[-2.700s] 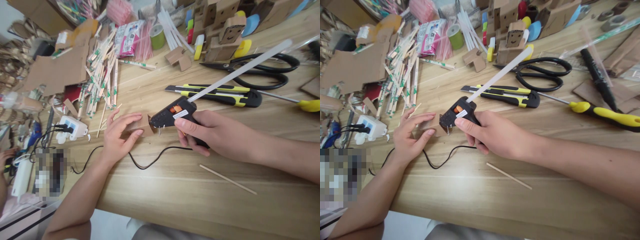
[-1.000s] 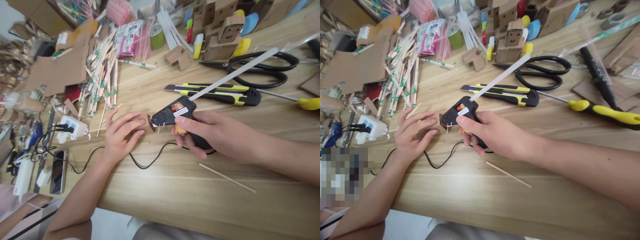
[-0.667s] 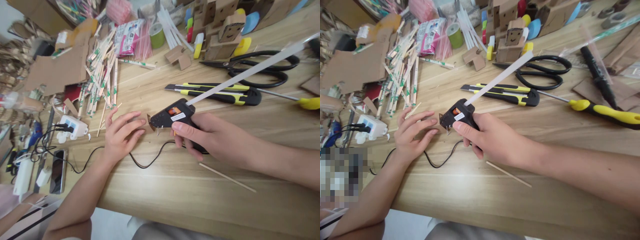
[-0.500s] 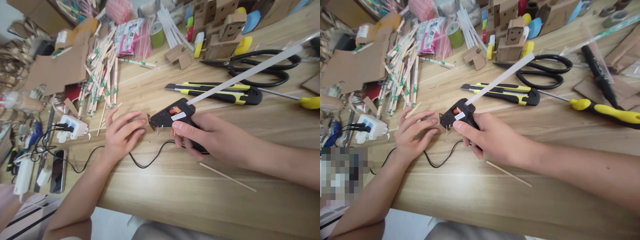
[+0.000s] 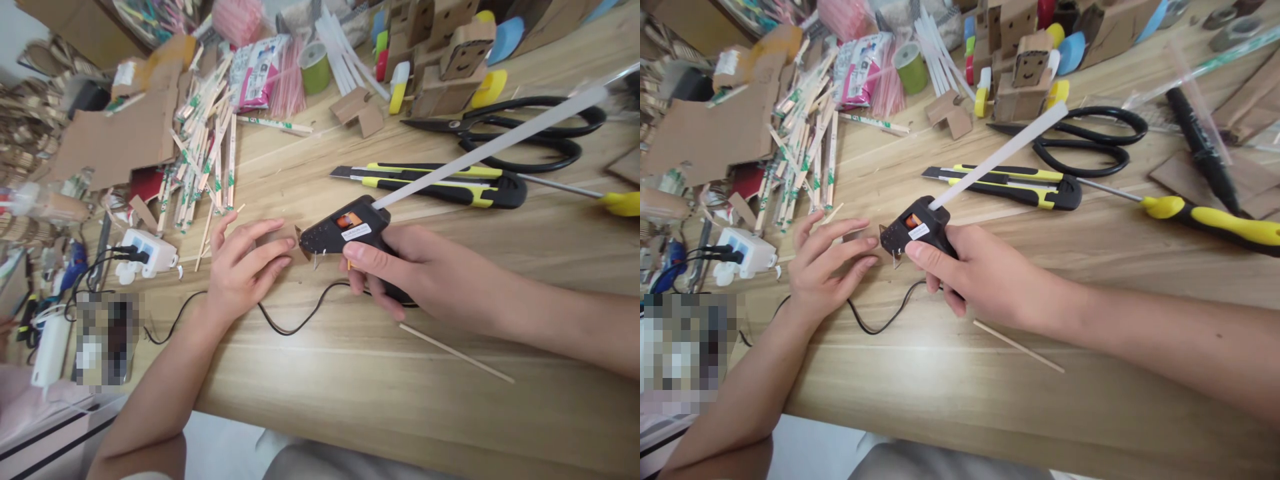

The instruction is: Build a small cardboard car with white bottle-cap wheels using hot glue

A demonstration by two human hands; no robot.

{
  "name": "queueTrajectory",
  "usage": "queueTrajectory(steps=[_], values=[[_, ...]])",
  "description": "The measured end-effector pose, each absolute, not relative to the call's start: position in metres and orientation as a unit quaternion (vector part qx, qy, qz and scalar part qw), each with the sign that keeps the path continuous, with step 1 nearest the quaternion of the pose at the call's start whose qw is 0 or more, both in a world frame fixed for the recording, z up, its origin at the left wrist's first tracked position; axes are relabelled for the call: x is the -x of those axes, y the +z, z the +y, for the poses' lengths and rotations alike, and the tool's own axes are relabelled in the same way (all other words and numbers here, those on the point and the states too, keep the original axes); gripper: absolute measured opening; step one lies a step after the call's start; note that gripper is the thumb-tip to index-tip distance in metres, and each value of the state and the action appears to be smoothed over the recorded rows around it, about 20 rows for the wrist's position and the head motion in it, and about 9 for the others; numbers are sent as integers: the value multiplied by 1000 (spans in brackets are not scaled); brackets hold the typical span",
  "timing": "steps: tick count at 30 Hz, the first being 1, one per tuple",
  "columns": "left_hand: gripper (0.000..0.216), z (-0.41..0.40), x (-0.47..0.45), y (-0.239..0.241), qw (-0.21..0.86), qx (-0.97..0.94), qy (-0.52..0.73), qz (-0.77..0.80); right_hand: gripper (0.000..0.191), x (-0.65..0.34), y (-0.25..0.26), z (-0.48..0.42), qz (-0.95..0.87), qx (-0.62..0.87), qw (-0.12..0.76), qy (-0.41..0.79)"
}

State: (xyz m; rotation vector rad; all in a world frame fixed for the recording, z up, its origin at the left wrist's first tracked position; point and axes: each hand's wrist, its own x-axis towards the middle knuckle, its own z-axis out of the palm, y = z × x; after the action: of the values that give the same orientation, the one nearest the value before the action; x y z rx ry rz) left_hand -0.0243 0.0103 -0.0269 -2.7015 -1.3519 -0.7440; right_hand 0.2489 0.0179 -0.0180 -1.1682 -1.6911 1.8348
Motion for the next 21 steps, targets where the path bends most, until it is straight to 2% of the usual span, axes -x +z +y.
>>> queueTrajectory(steps=[5, 11, 16, 21], values=[[11, 11, 25, -27, 14, 871, -235, -432, 53, -252, -16, 20, -604, 415, 172, 658], [18, 12, 24, -34, 92, 882, -275, -372, 58, -260, -7, 24, -611, 424, 194, 640], [22, 10, 26, -36, 58, 876, -259, -404, 59, -262, -1, 27, -617, 415, 175, 645], [22, 11, 24, -36, 72, 875, -281, -387, 58, -258, -2, 26, -622, 415, 175, 640]])
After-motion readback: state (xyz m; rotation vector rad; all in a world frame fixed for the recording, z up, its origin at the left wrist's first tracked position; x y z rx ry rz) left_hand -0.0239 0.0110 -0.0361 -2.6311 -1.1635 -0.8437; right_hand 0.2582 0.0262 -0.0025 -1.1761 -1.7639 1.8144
